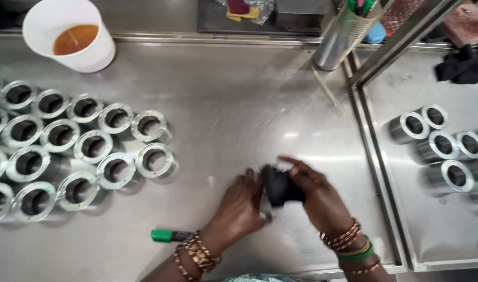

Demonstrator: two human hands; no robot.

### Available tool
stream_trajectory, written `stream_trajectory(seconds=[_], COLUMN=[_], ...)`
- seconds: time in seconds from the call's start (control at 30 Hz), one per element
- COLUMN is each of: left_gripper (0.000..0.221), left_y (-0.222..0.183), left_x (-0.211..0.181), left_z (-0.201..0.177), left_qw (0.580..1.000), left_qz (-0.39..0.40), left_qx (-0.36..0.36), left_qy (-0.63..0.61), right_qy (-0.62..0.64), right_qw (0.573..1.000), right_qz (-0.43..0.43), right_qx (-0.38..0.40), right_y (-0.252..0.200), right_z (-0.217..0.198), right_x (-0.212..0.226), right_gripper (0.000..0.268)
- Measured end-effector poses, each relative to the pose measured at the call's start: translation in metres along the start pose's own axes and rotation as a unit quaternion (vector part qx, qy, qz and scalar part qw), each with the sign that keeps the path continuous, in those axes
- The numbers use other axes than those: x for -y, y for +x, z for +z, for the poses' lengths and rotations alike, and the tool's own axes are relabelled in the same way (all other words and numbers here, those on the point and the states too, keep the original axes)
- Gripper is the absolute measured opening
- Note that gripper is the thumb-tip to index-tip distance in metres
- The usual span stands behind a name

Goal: Marking metal components with a pen, applying fluid with a pipette, and wiping them clean.

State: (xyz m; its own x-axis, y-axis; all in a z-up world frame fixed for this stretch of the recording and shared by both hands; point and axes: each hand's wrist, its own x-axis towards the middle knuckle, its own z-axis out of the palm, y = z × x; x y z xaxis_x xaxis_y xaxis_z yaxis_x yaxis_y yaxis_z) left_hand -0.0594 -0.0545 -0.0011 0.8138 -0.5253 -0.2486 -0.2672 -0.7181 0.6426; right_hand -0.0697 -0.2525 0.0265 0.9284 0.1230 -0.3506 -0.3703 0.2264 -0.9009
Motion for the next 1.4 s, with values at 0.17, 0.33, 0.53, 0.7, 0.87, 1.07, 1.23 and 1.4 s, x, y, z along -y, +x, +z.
stream_trajectory(seconds=[0.17, 0.33, 0.53, 0.7, 0.87, 1.07, 1.23, 1.4], left_gripper=[0.101, 0.107, 0.081, 0.083, 0.069, 0.086, 0.086, 0.087], left_y=[0.017, 0.036, 0.024, -0.009, -0.005, 0.01, 0.012, 0.001], left_x=[0.024, 0.029, 0.035, 0.002, 0.026, 0.028, 0.069, 0.11], left_z=[-0.011, -0.021, -0.017, -0.036, -0.026, -0.024, -0.07, -0.088], left_qw=[0.988, 0.984, 0.985, 0.959, 0.978, 0.965, 0.984, 0.961], left_qz=[-0.027, -0.057, 0.008, 0.101, -0.12, 0.003, -0.041, -0.036], left_qx=[-0.138, -0.161, -0.157, -0.244, -0.116, -0.151, -0.173, -0.216], left_qy=[0.07, 0.054, -0.065, 0.099, -0.122, -0.215, -0.028, 0.167], right_qy=[0.025, 0.05, 0.009, 0.101, 0.068, 0.01, -0.067, -0.087], right_qw=[0.995, 0.986, 0.987, 0.993, 0.994, 0.999, 0.994, 0.978], right_qz=[-0.079, -0.062, -0.012, 0.014, 0.084, 0.036, -0.04, -0.187], right_qx=[-0.049, -0.144, -0.163, 0.066, -0.034, -0.003, -0.074, -0.017], right_y=[0.024, 0.056, 0.065, 0.062, 0.028, 0.042, 0.074, 0.157], right_z=[-0.014, -0.046, -0.031, -0.001, 0.059, 0.007, -0.023, 0.017], right_x=[0.016, -0.019, -0.04, -0.053, 0.002, -0.032, 0.004, -0.007], right_gripper=[0.043, 0.037, 0.031, 0.041, 0.04, 0.042, 0.045, 0.042])
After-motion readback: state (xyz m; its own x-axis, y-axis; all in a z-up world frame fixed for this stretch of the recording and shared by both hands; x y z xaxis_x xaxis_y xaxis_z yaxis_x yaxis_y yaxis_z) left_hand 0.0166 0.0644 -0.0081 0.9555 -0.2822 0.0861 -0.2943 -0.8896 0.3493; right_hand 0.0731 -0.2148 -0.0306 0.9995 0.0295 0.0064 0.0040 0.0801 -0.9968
